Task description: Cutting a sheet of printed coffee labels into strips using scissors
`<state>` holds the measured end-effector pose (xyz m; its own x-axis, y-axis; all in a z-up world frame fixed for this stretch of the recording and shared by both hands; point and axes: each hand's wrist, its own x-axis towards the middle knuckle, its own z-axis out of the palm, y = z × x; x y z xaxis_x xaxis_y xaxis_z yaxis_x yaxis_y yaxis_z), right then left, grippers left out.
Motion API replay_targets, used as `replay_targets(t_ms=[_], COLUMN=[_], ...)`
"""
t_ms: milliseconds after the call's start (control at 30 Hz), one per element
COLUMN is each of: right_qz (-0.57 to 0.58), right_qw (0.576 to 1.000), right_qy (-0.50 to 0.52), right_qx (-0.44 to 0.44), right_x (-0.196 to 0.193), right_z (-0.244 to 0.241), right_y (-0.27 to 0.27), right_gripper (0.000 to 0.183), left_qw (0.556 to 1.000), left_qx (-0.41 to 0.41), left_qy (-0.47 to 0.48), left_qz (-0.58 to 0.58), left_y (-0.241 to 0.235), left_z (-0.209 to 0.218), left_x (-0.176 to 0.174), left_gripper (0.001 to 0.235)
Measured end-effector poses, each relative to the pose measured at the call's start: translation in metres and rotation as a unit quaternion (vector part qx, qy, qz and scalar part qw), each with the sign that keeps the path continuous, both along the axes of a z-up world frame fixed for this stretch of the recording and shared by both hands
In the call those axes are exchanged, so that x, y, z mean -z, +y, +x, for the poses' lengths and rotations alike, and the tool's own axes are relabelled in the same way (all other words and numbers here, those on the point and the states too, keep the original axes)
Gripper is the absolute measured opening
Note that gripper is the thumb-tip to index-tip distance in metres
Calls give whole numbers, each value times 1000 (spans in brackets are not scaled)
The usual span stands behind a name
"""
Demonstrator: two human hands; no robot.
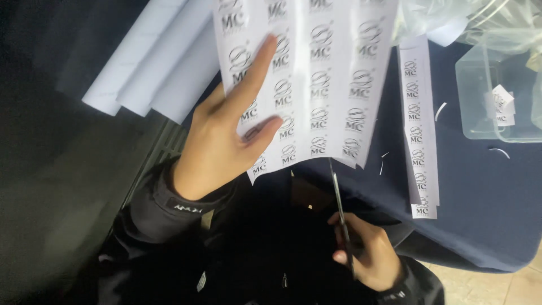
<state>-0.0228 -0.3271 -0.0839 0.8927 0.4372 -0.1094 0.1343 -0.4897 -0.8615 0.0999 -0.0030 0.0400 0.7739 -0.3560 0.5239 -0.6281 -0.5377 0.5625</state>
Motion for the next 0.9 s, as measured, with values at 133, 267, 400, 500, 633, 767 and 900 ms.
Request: replay_targets(t_ms=[133,267,400,500,633,767,900], right_qz=[22,92,165,171,172,151,147], right_qw=[997,993,981,979,980,982,983], right_qy=[-50,-57,-82,-92,-81,-94,-91], right_qx=[48,52,66,59,61,64,60], right_x=[0,-19,-25,-28,-29,-34,-36], right_z=[11,19,24,25,24,26,27], right_y=[23,42,48,50,49,49,52], right_gripper=[73,84,83,85,88,88,91], left_qw=[999,998,997,997,997,996,995], left_qx=[26,15,41,53,51,38,48], left_qy=[17,9,31,40,37,44,19], left_qz=[26,59,64,46,50,74,84], left_y=[-5,-12,-15,-17,-16,-19,-17], left_z=[-4,-14,-19,-21,-26,-25,-26], left_x=[-14,-22,-29,-40,-36,-43,-47], left_gripper=[85,81,82,80,88,84,88])
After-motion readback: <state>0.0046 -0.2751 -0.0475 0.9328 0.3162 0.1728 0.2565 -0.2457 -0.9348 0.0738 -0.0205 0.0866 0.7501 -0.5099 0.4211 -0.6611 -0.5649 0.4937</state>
